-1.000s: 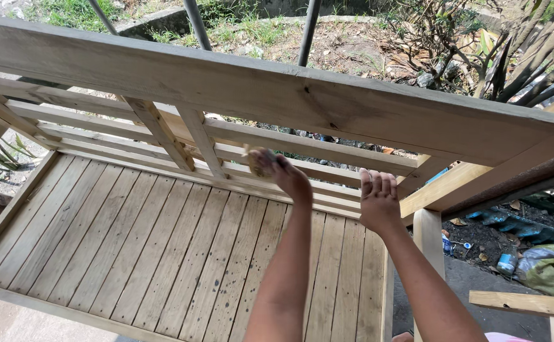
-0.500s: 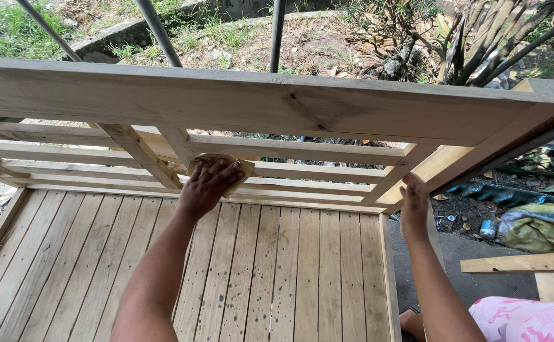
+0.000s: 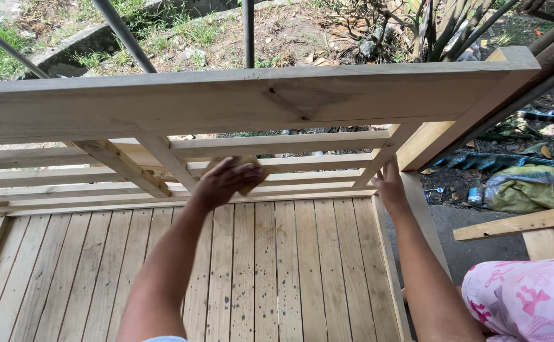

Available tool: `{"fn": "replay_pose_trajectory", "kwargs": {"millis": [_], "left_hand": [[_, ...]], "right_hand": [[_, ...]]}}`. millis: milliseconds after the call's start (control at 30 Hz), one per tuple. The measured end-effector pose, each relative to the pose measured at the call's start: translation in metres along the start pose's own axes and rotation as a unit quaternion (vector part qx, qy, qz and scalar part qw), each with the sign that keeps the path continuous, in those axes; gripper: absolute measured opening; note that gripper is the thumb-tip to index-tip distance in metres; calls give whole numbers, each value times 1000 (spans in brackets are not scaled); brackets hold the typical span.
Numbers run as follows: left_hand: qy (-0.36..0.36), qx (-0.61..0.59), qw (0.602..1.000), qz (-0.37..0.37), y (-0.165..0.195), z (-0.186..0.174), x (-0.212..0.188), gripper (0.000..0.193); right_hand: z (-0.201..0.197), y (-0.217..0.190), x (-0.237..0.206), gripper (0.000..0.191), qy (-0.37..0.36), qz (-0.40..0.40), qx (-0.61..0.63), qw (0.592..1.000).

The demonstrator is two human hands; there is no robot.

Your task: The person sands the underside of a wooden bed frame using a sanding block. They hold the frame with one hand and sand the slats and joints with the other, moving along the length of the frame.

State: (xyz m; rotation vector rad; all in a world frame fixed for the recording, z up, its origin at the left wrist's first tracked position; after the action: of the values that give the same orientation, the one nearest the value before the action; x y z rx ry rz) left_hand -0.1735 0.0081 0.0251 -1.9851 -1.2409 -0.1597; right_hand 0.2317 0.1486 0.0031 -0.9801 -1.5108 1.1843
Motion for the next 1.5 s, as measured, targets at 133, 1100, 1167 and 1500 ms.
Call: {"fn": "replay_pose_trajectory", "kwargs": {"millis": [133, 1100, 1167, 1500], "left_hand": [[9, -2, 999, -38, -9, 3, -16, 60], [-83, -103, 988, -78, 39, 2, 32, 63], [-32, -102, 992, -65, 48, -3, 42, 62], [-47, -39, 998, 16, 146, 5, 133, 63]], "right_hand": [[2, 14, 3, 107, 6, 40, 15, 999], [4, 0, 1, 121, -81, 60, -60, 993], [6, -3, 2, 121, -86, 61, -64, 992], [-5, -9, -1, 112, -104, 90, -102, 985]]}}
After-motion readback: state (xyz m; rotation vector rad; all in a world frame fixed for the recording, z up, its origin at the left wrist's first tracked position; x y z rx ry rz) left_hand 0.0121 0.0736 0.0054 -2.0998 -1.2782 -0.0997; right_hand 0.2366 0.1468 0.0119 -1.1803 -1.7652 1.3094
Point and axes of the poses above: each hand's wrist, its own x-axis towards the middle knuckle, its own z-axis out of the palm, y = z × x, the point moved 7 cm from there along x, towards the middle knuckle, and after that the axes turned 9 degrees about -z, right-handed, at the moved point
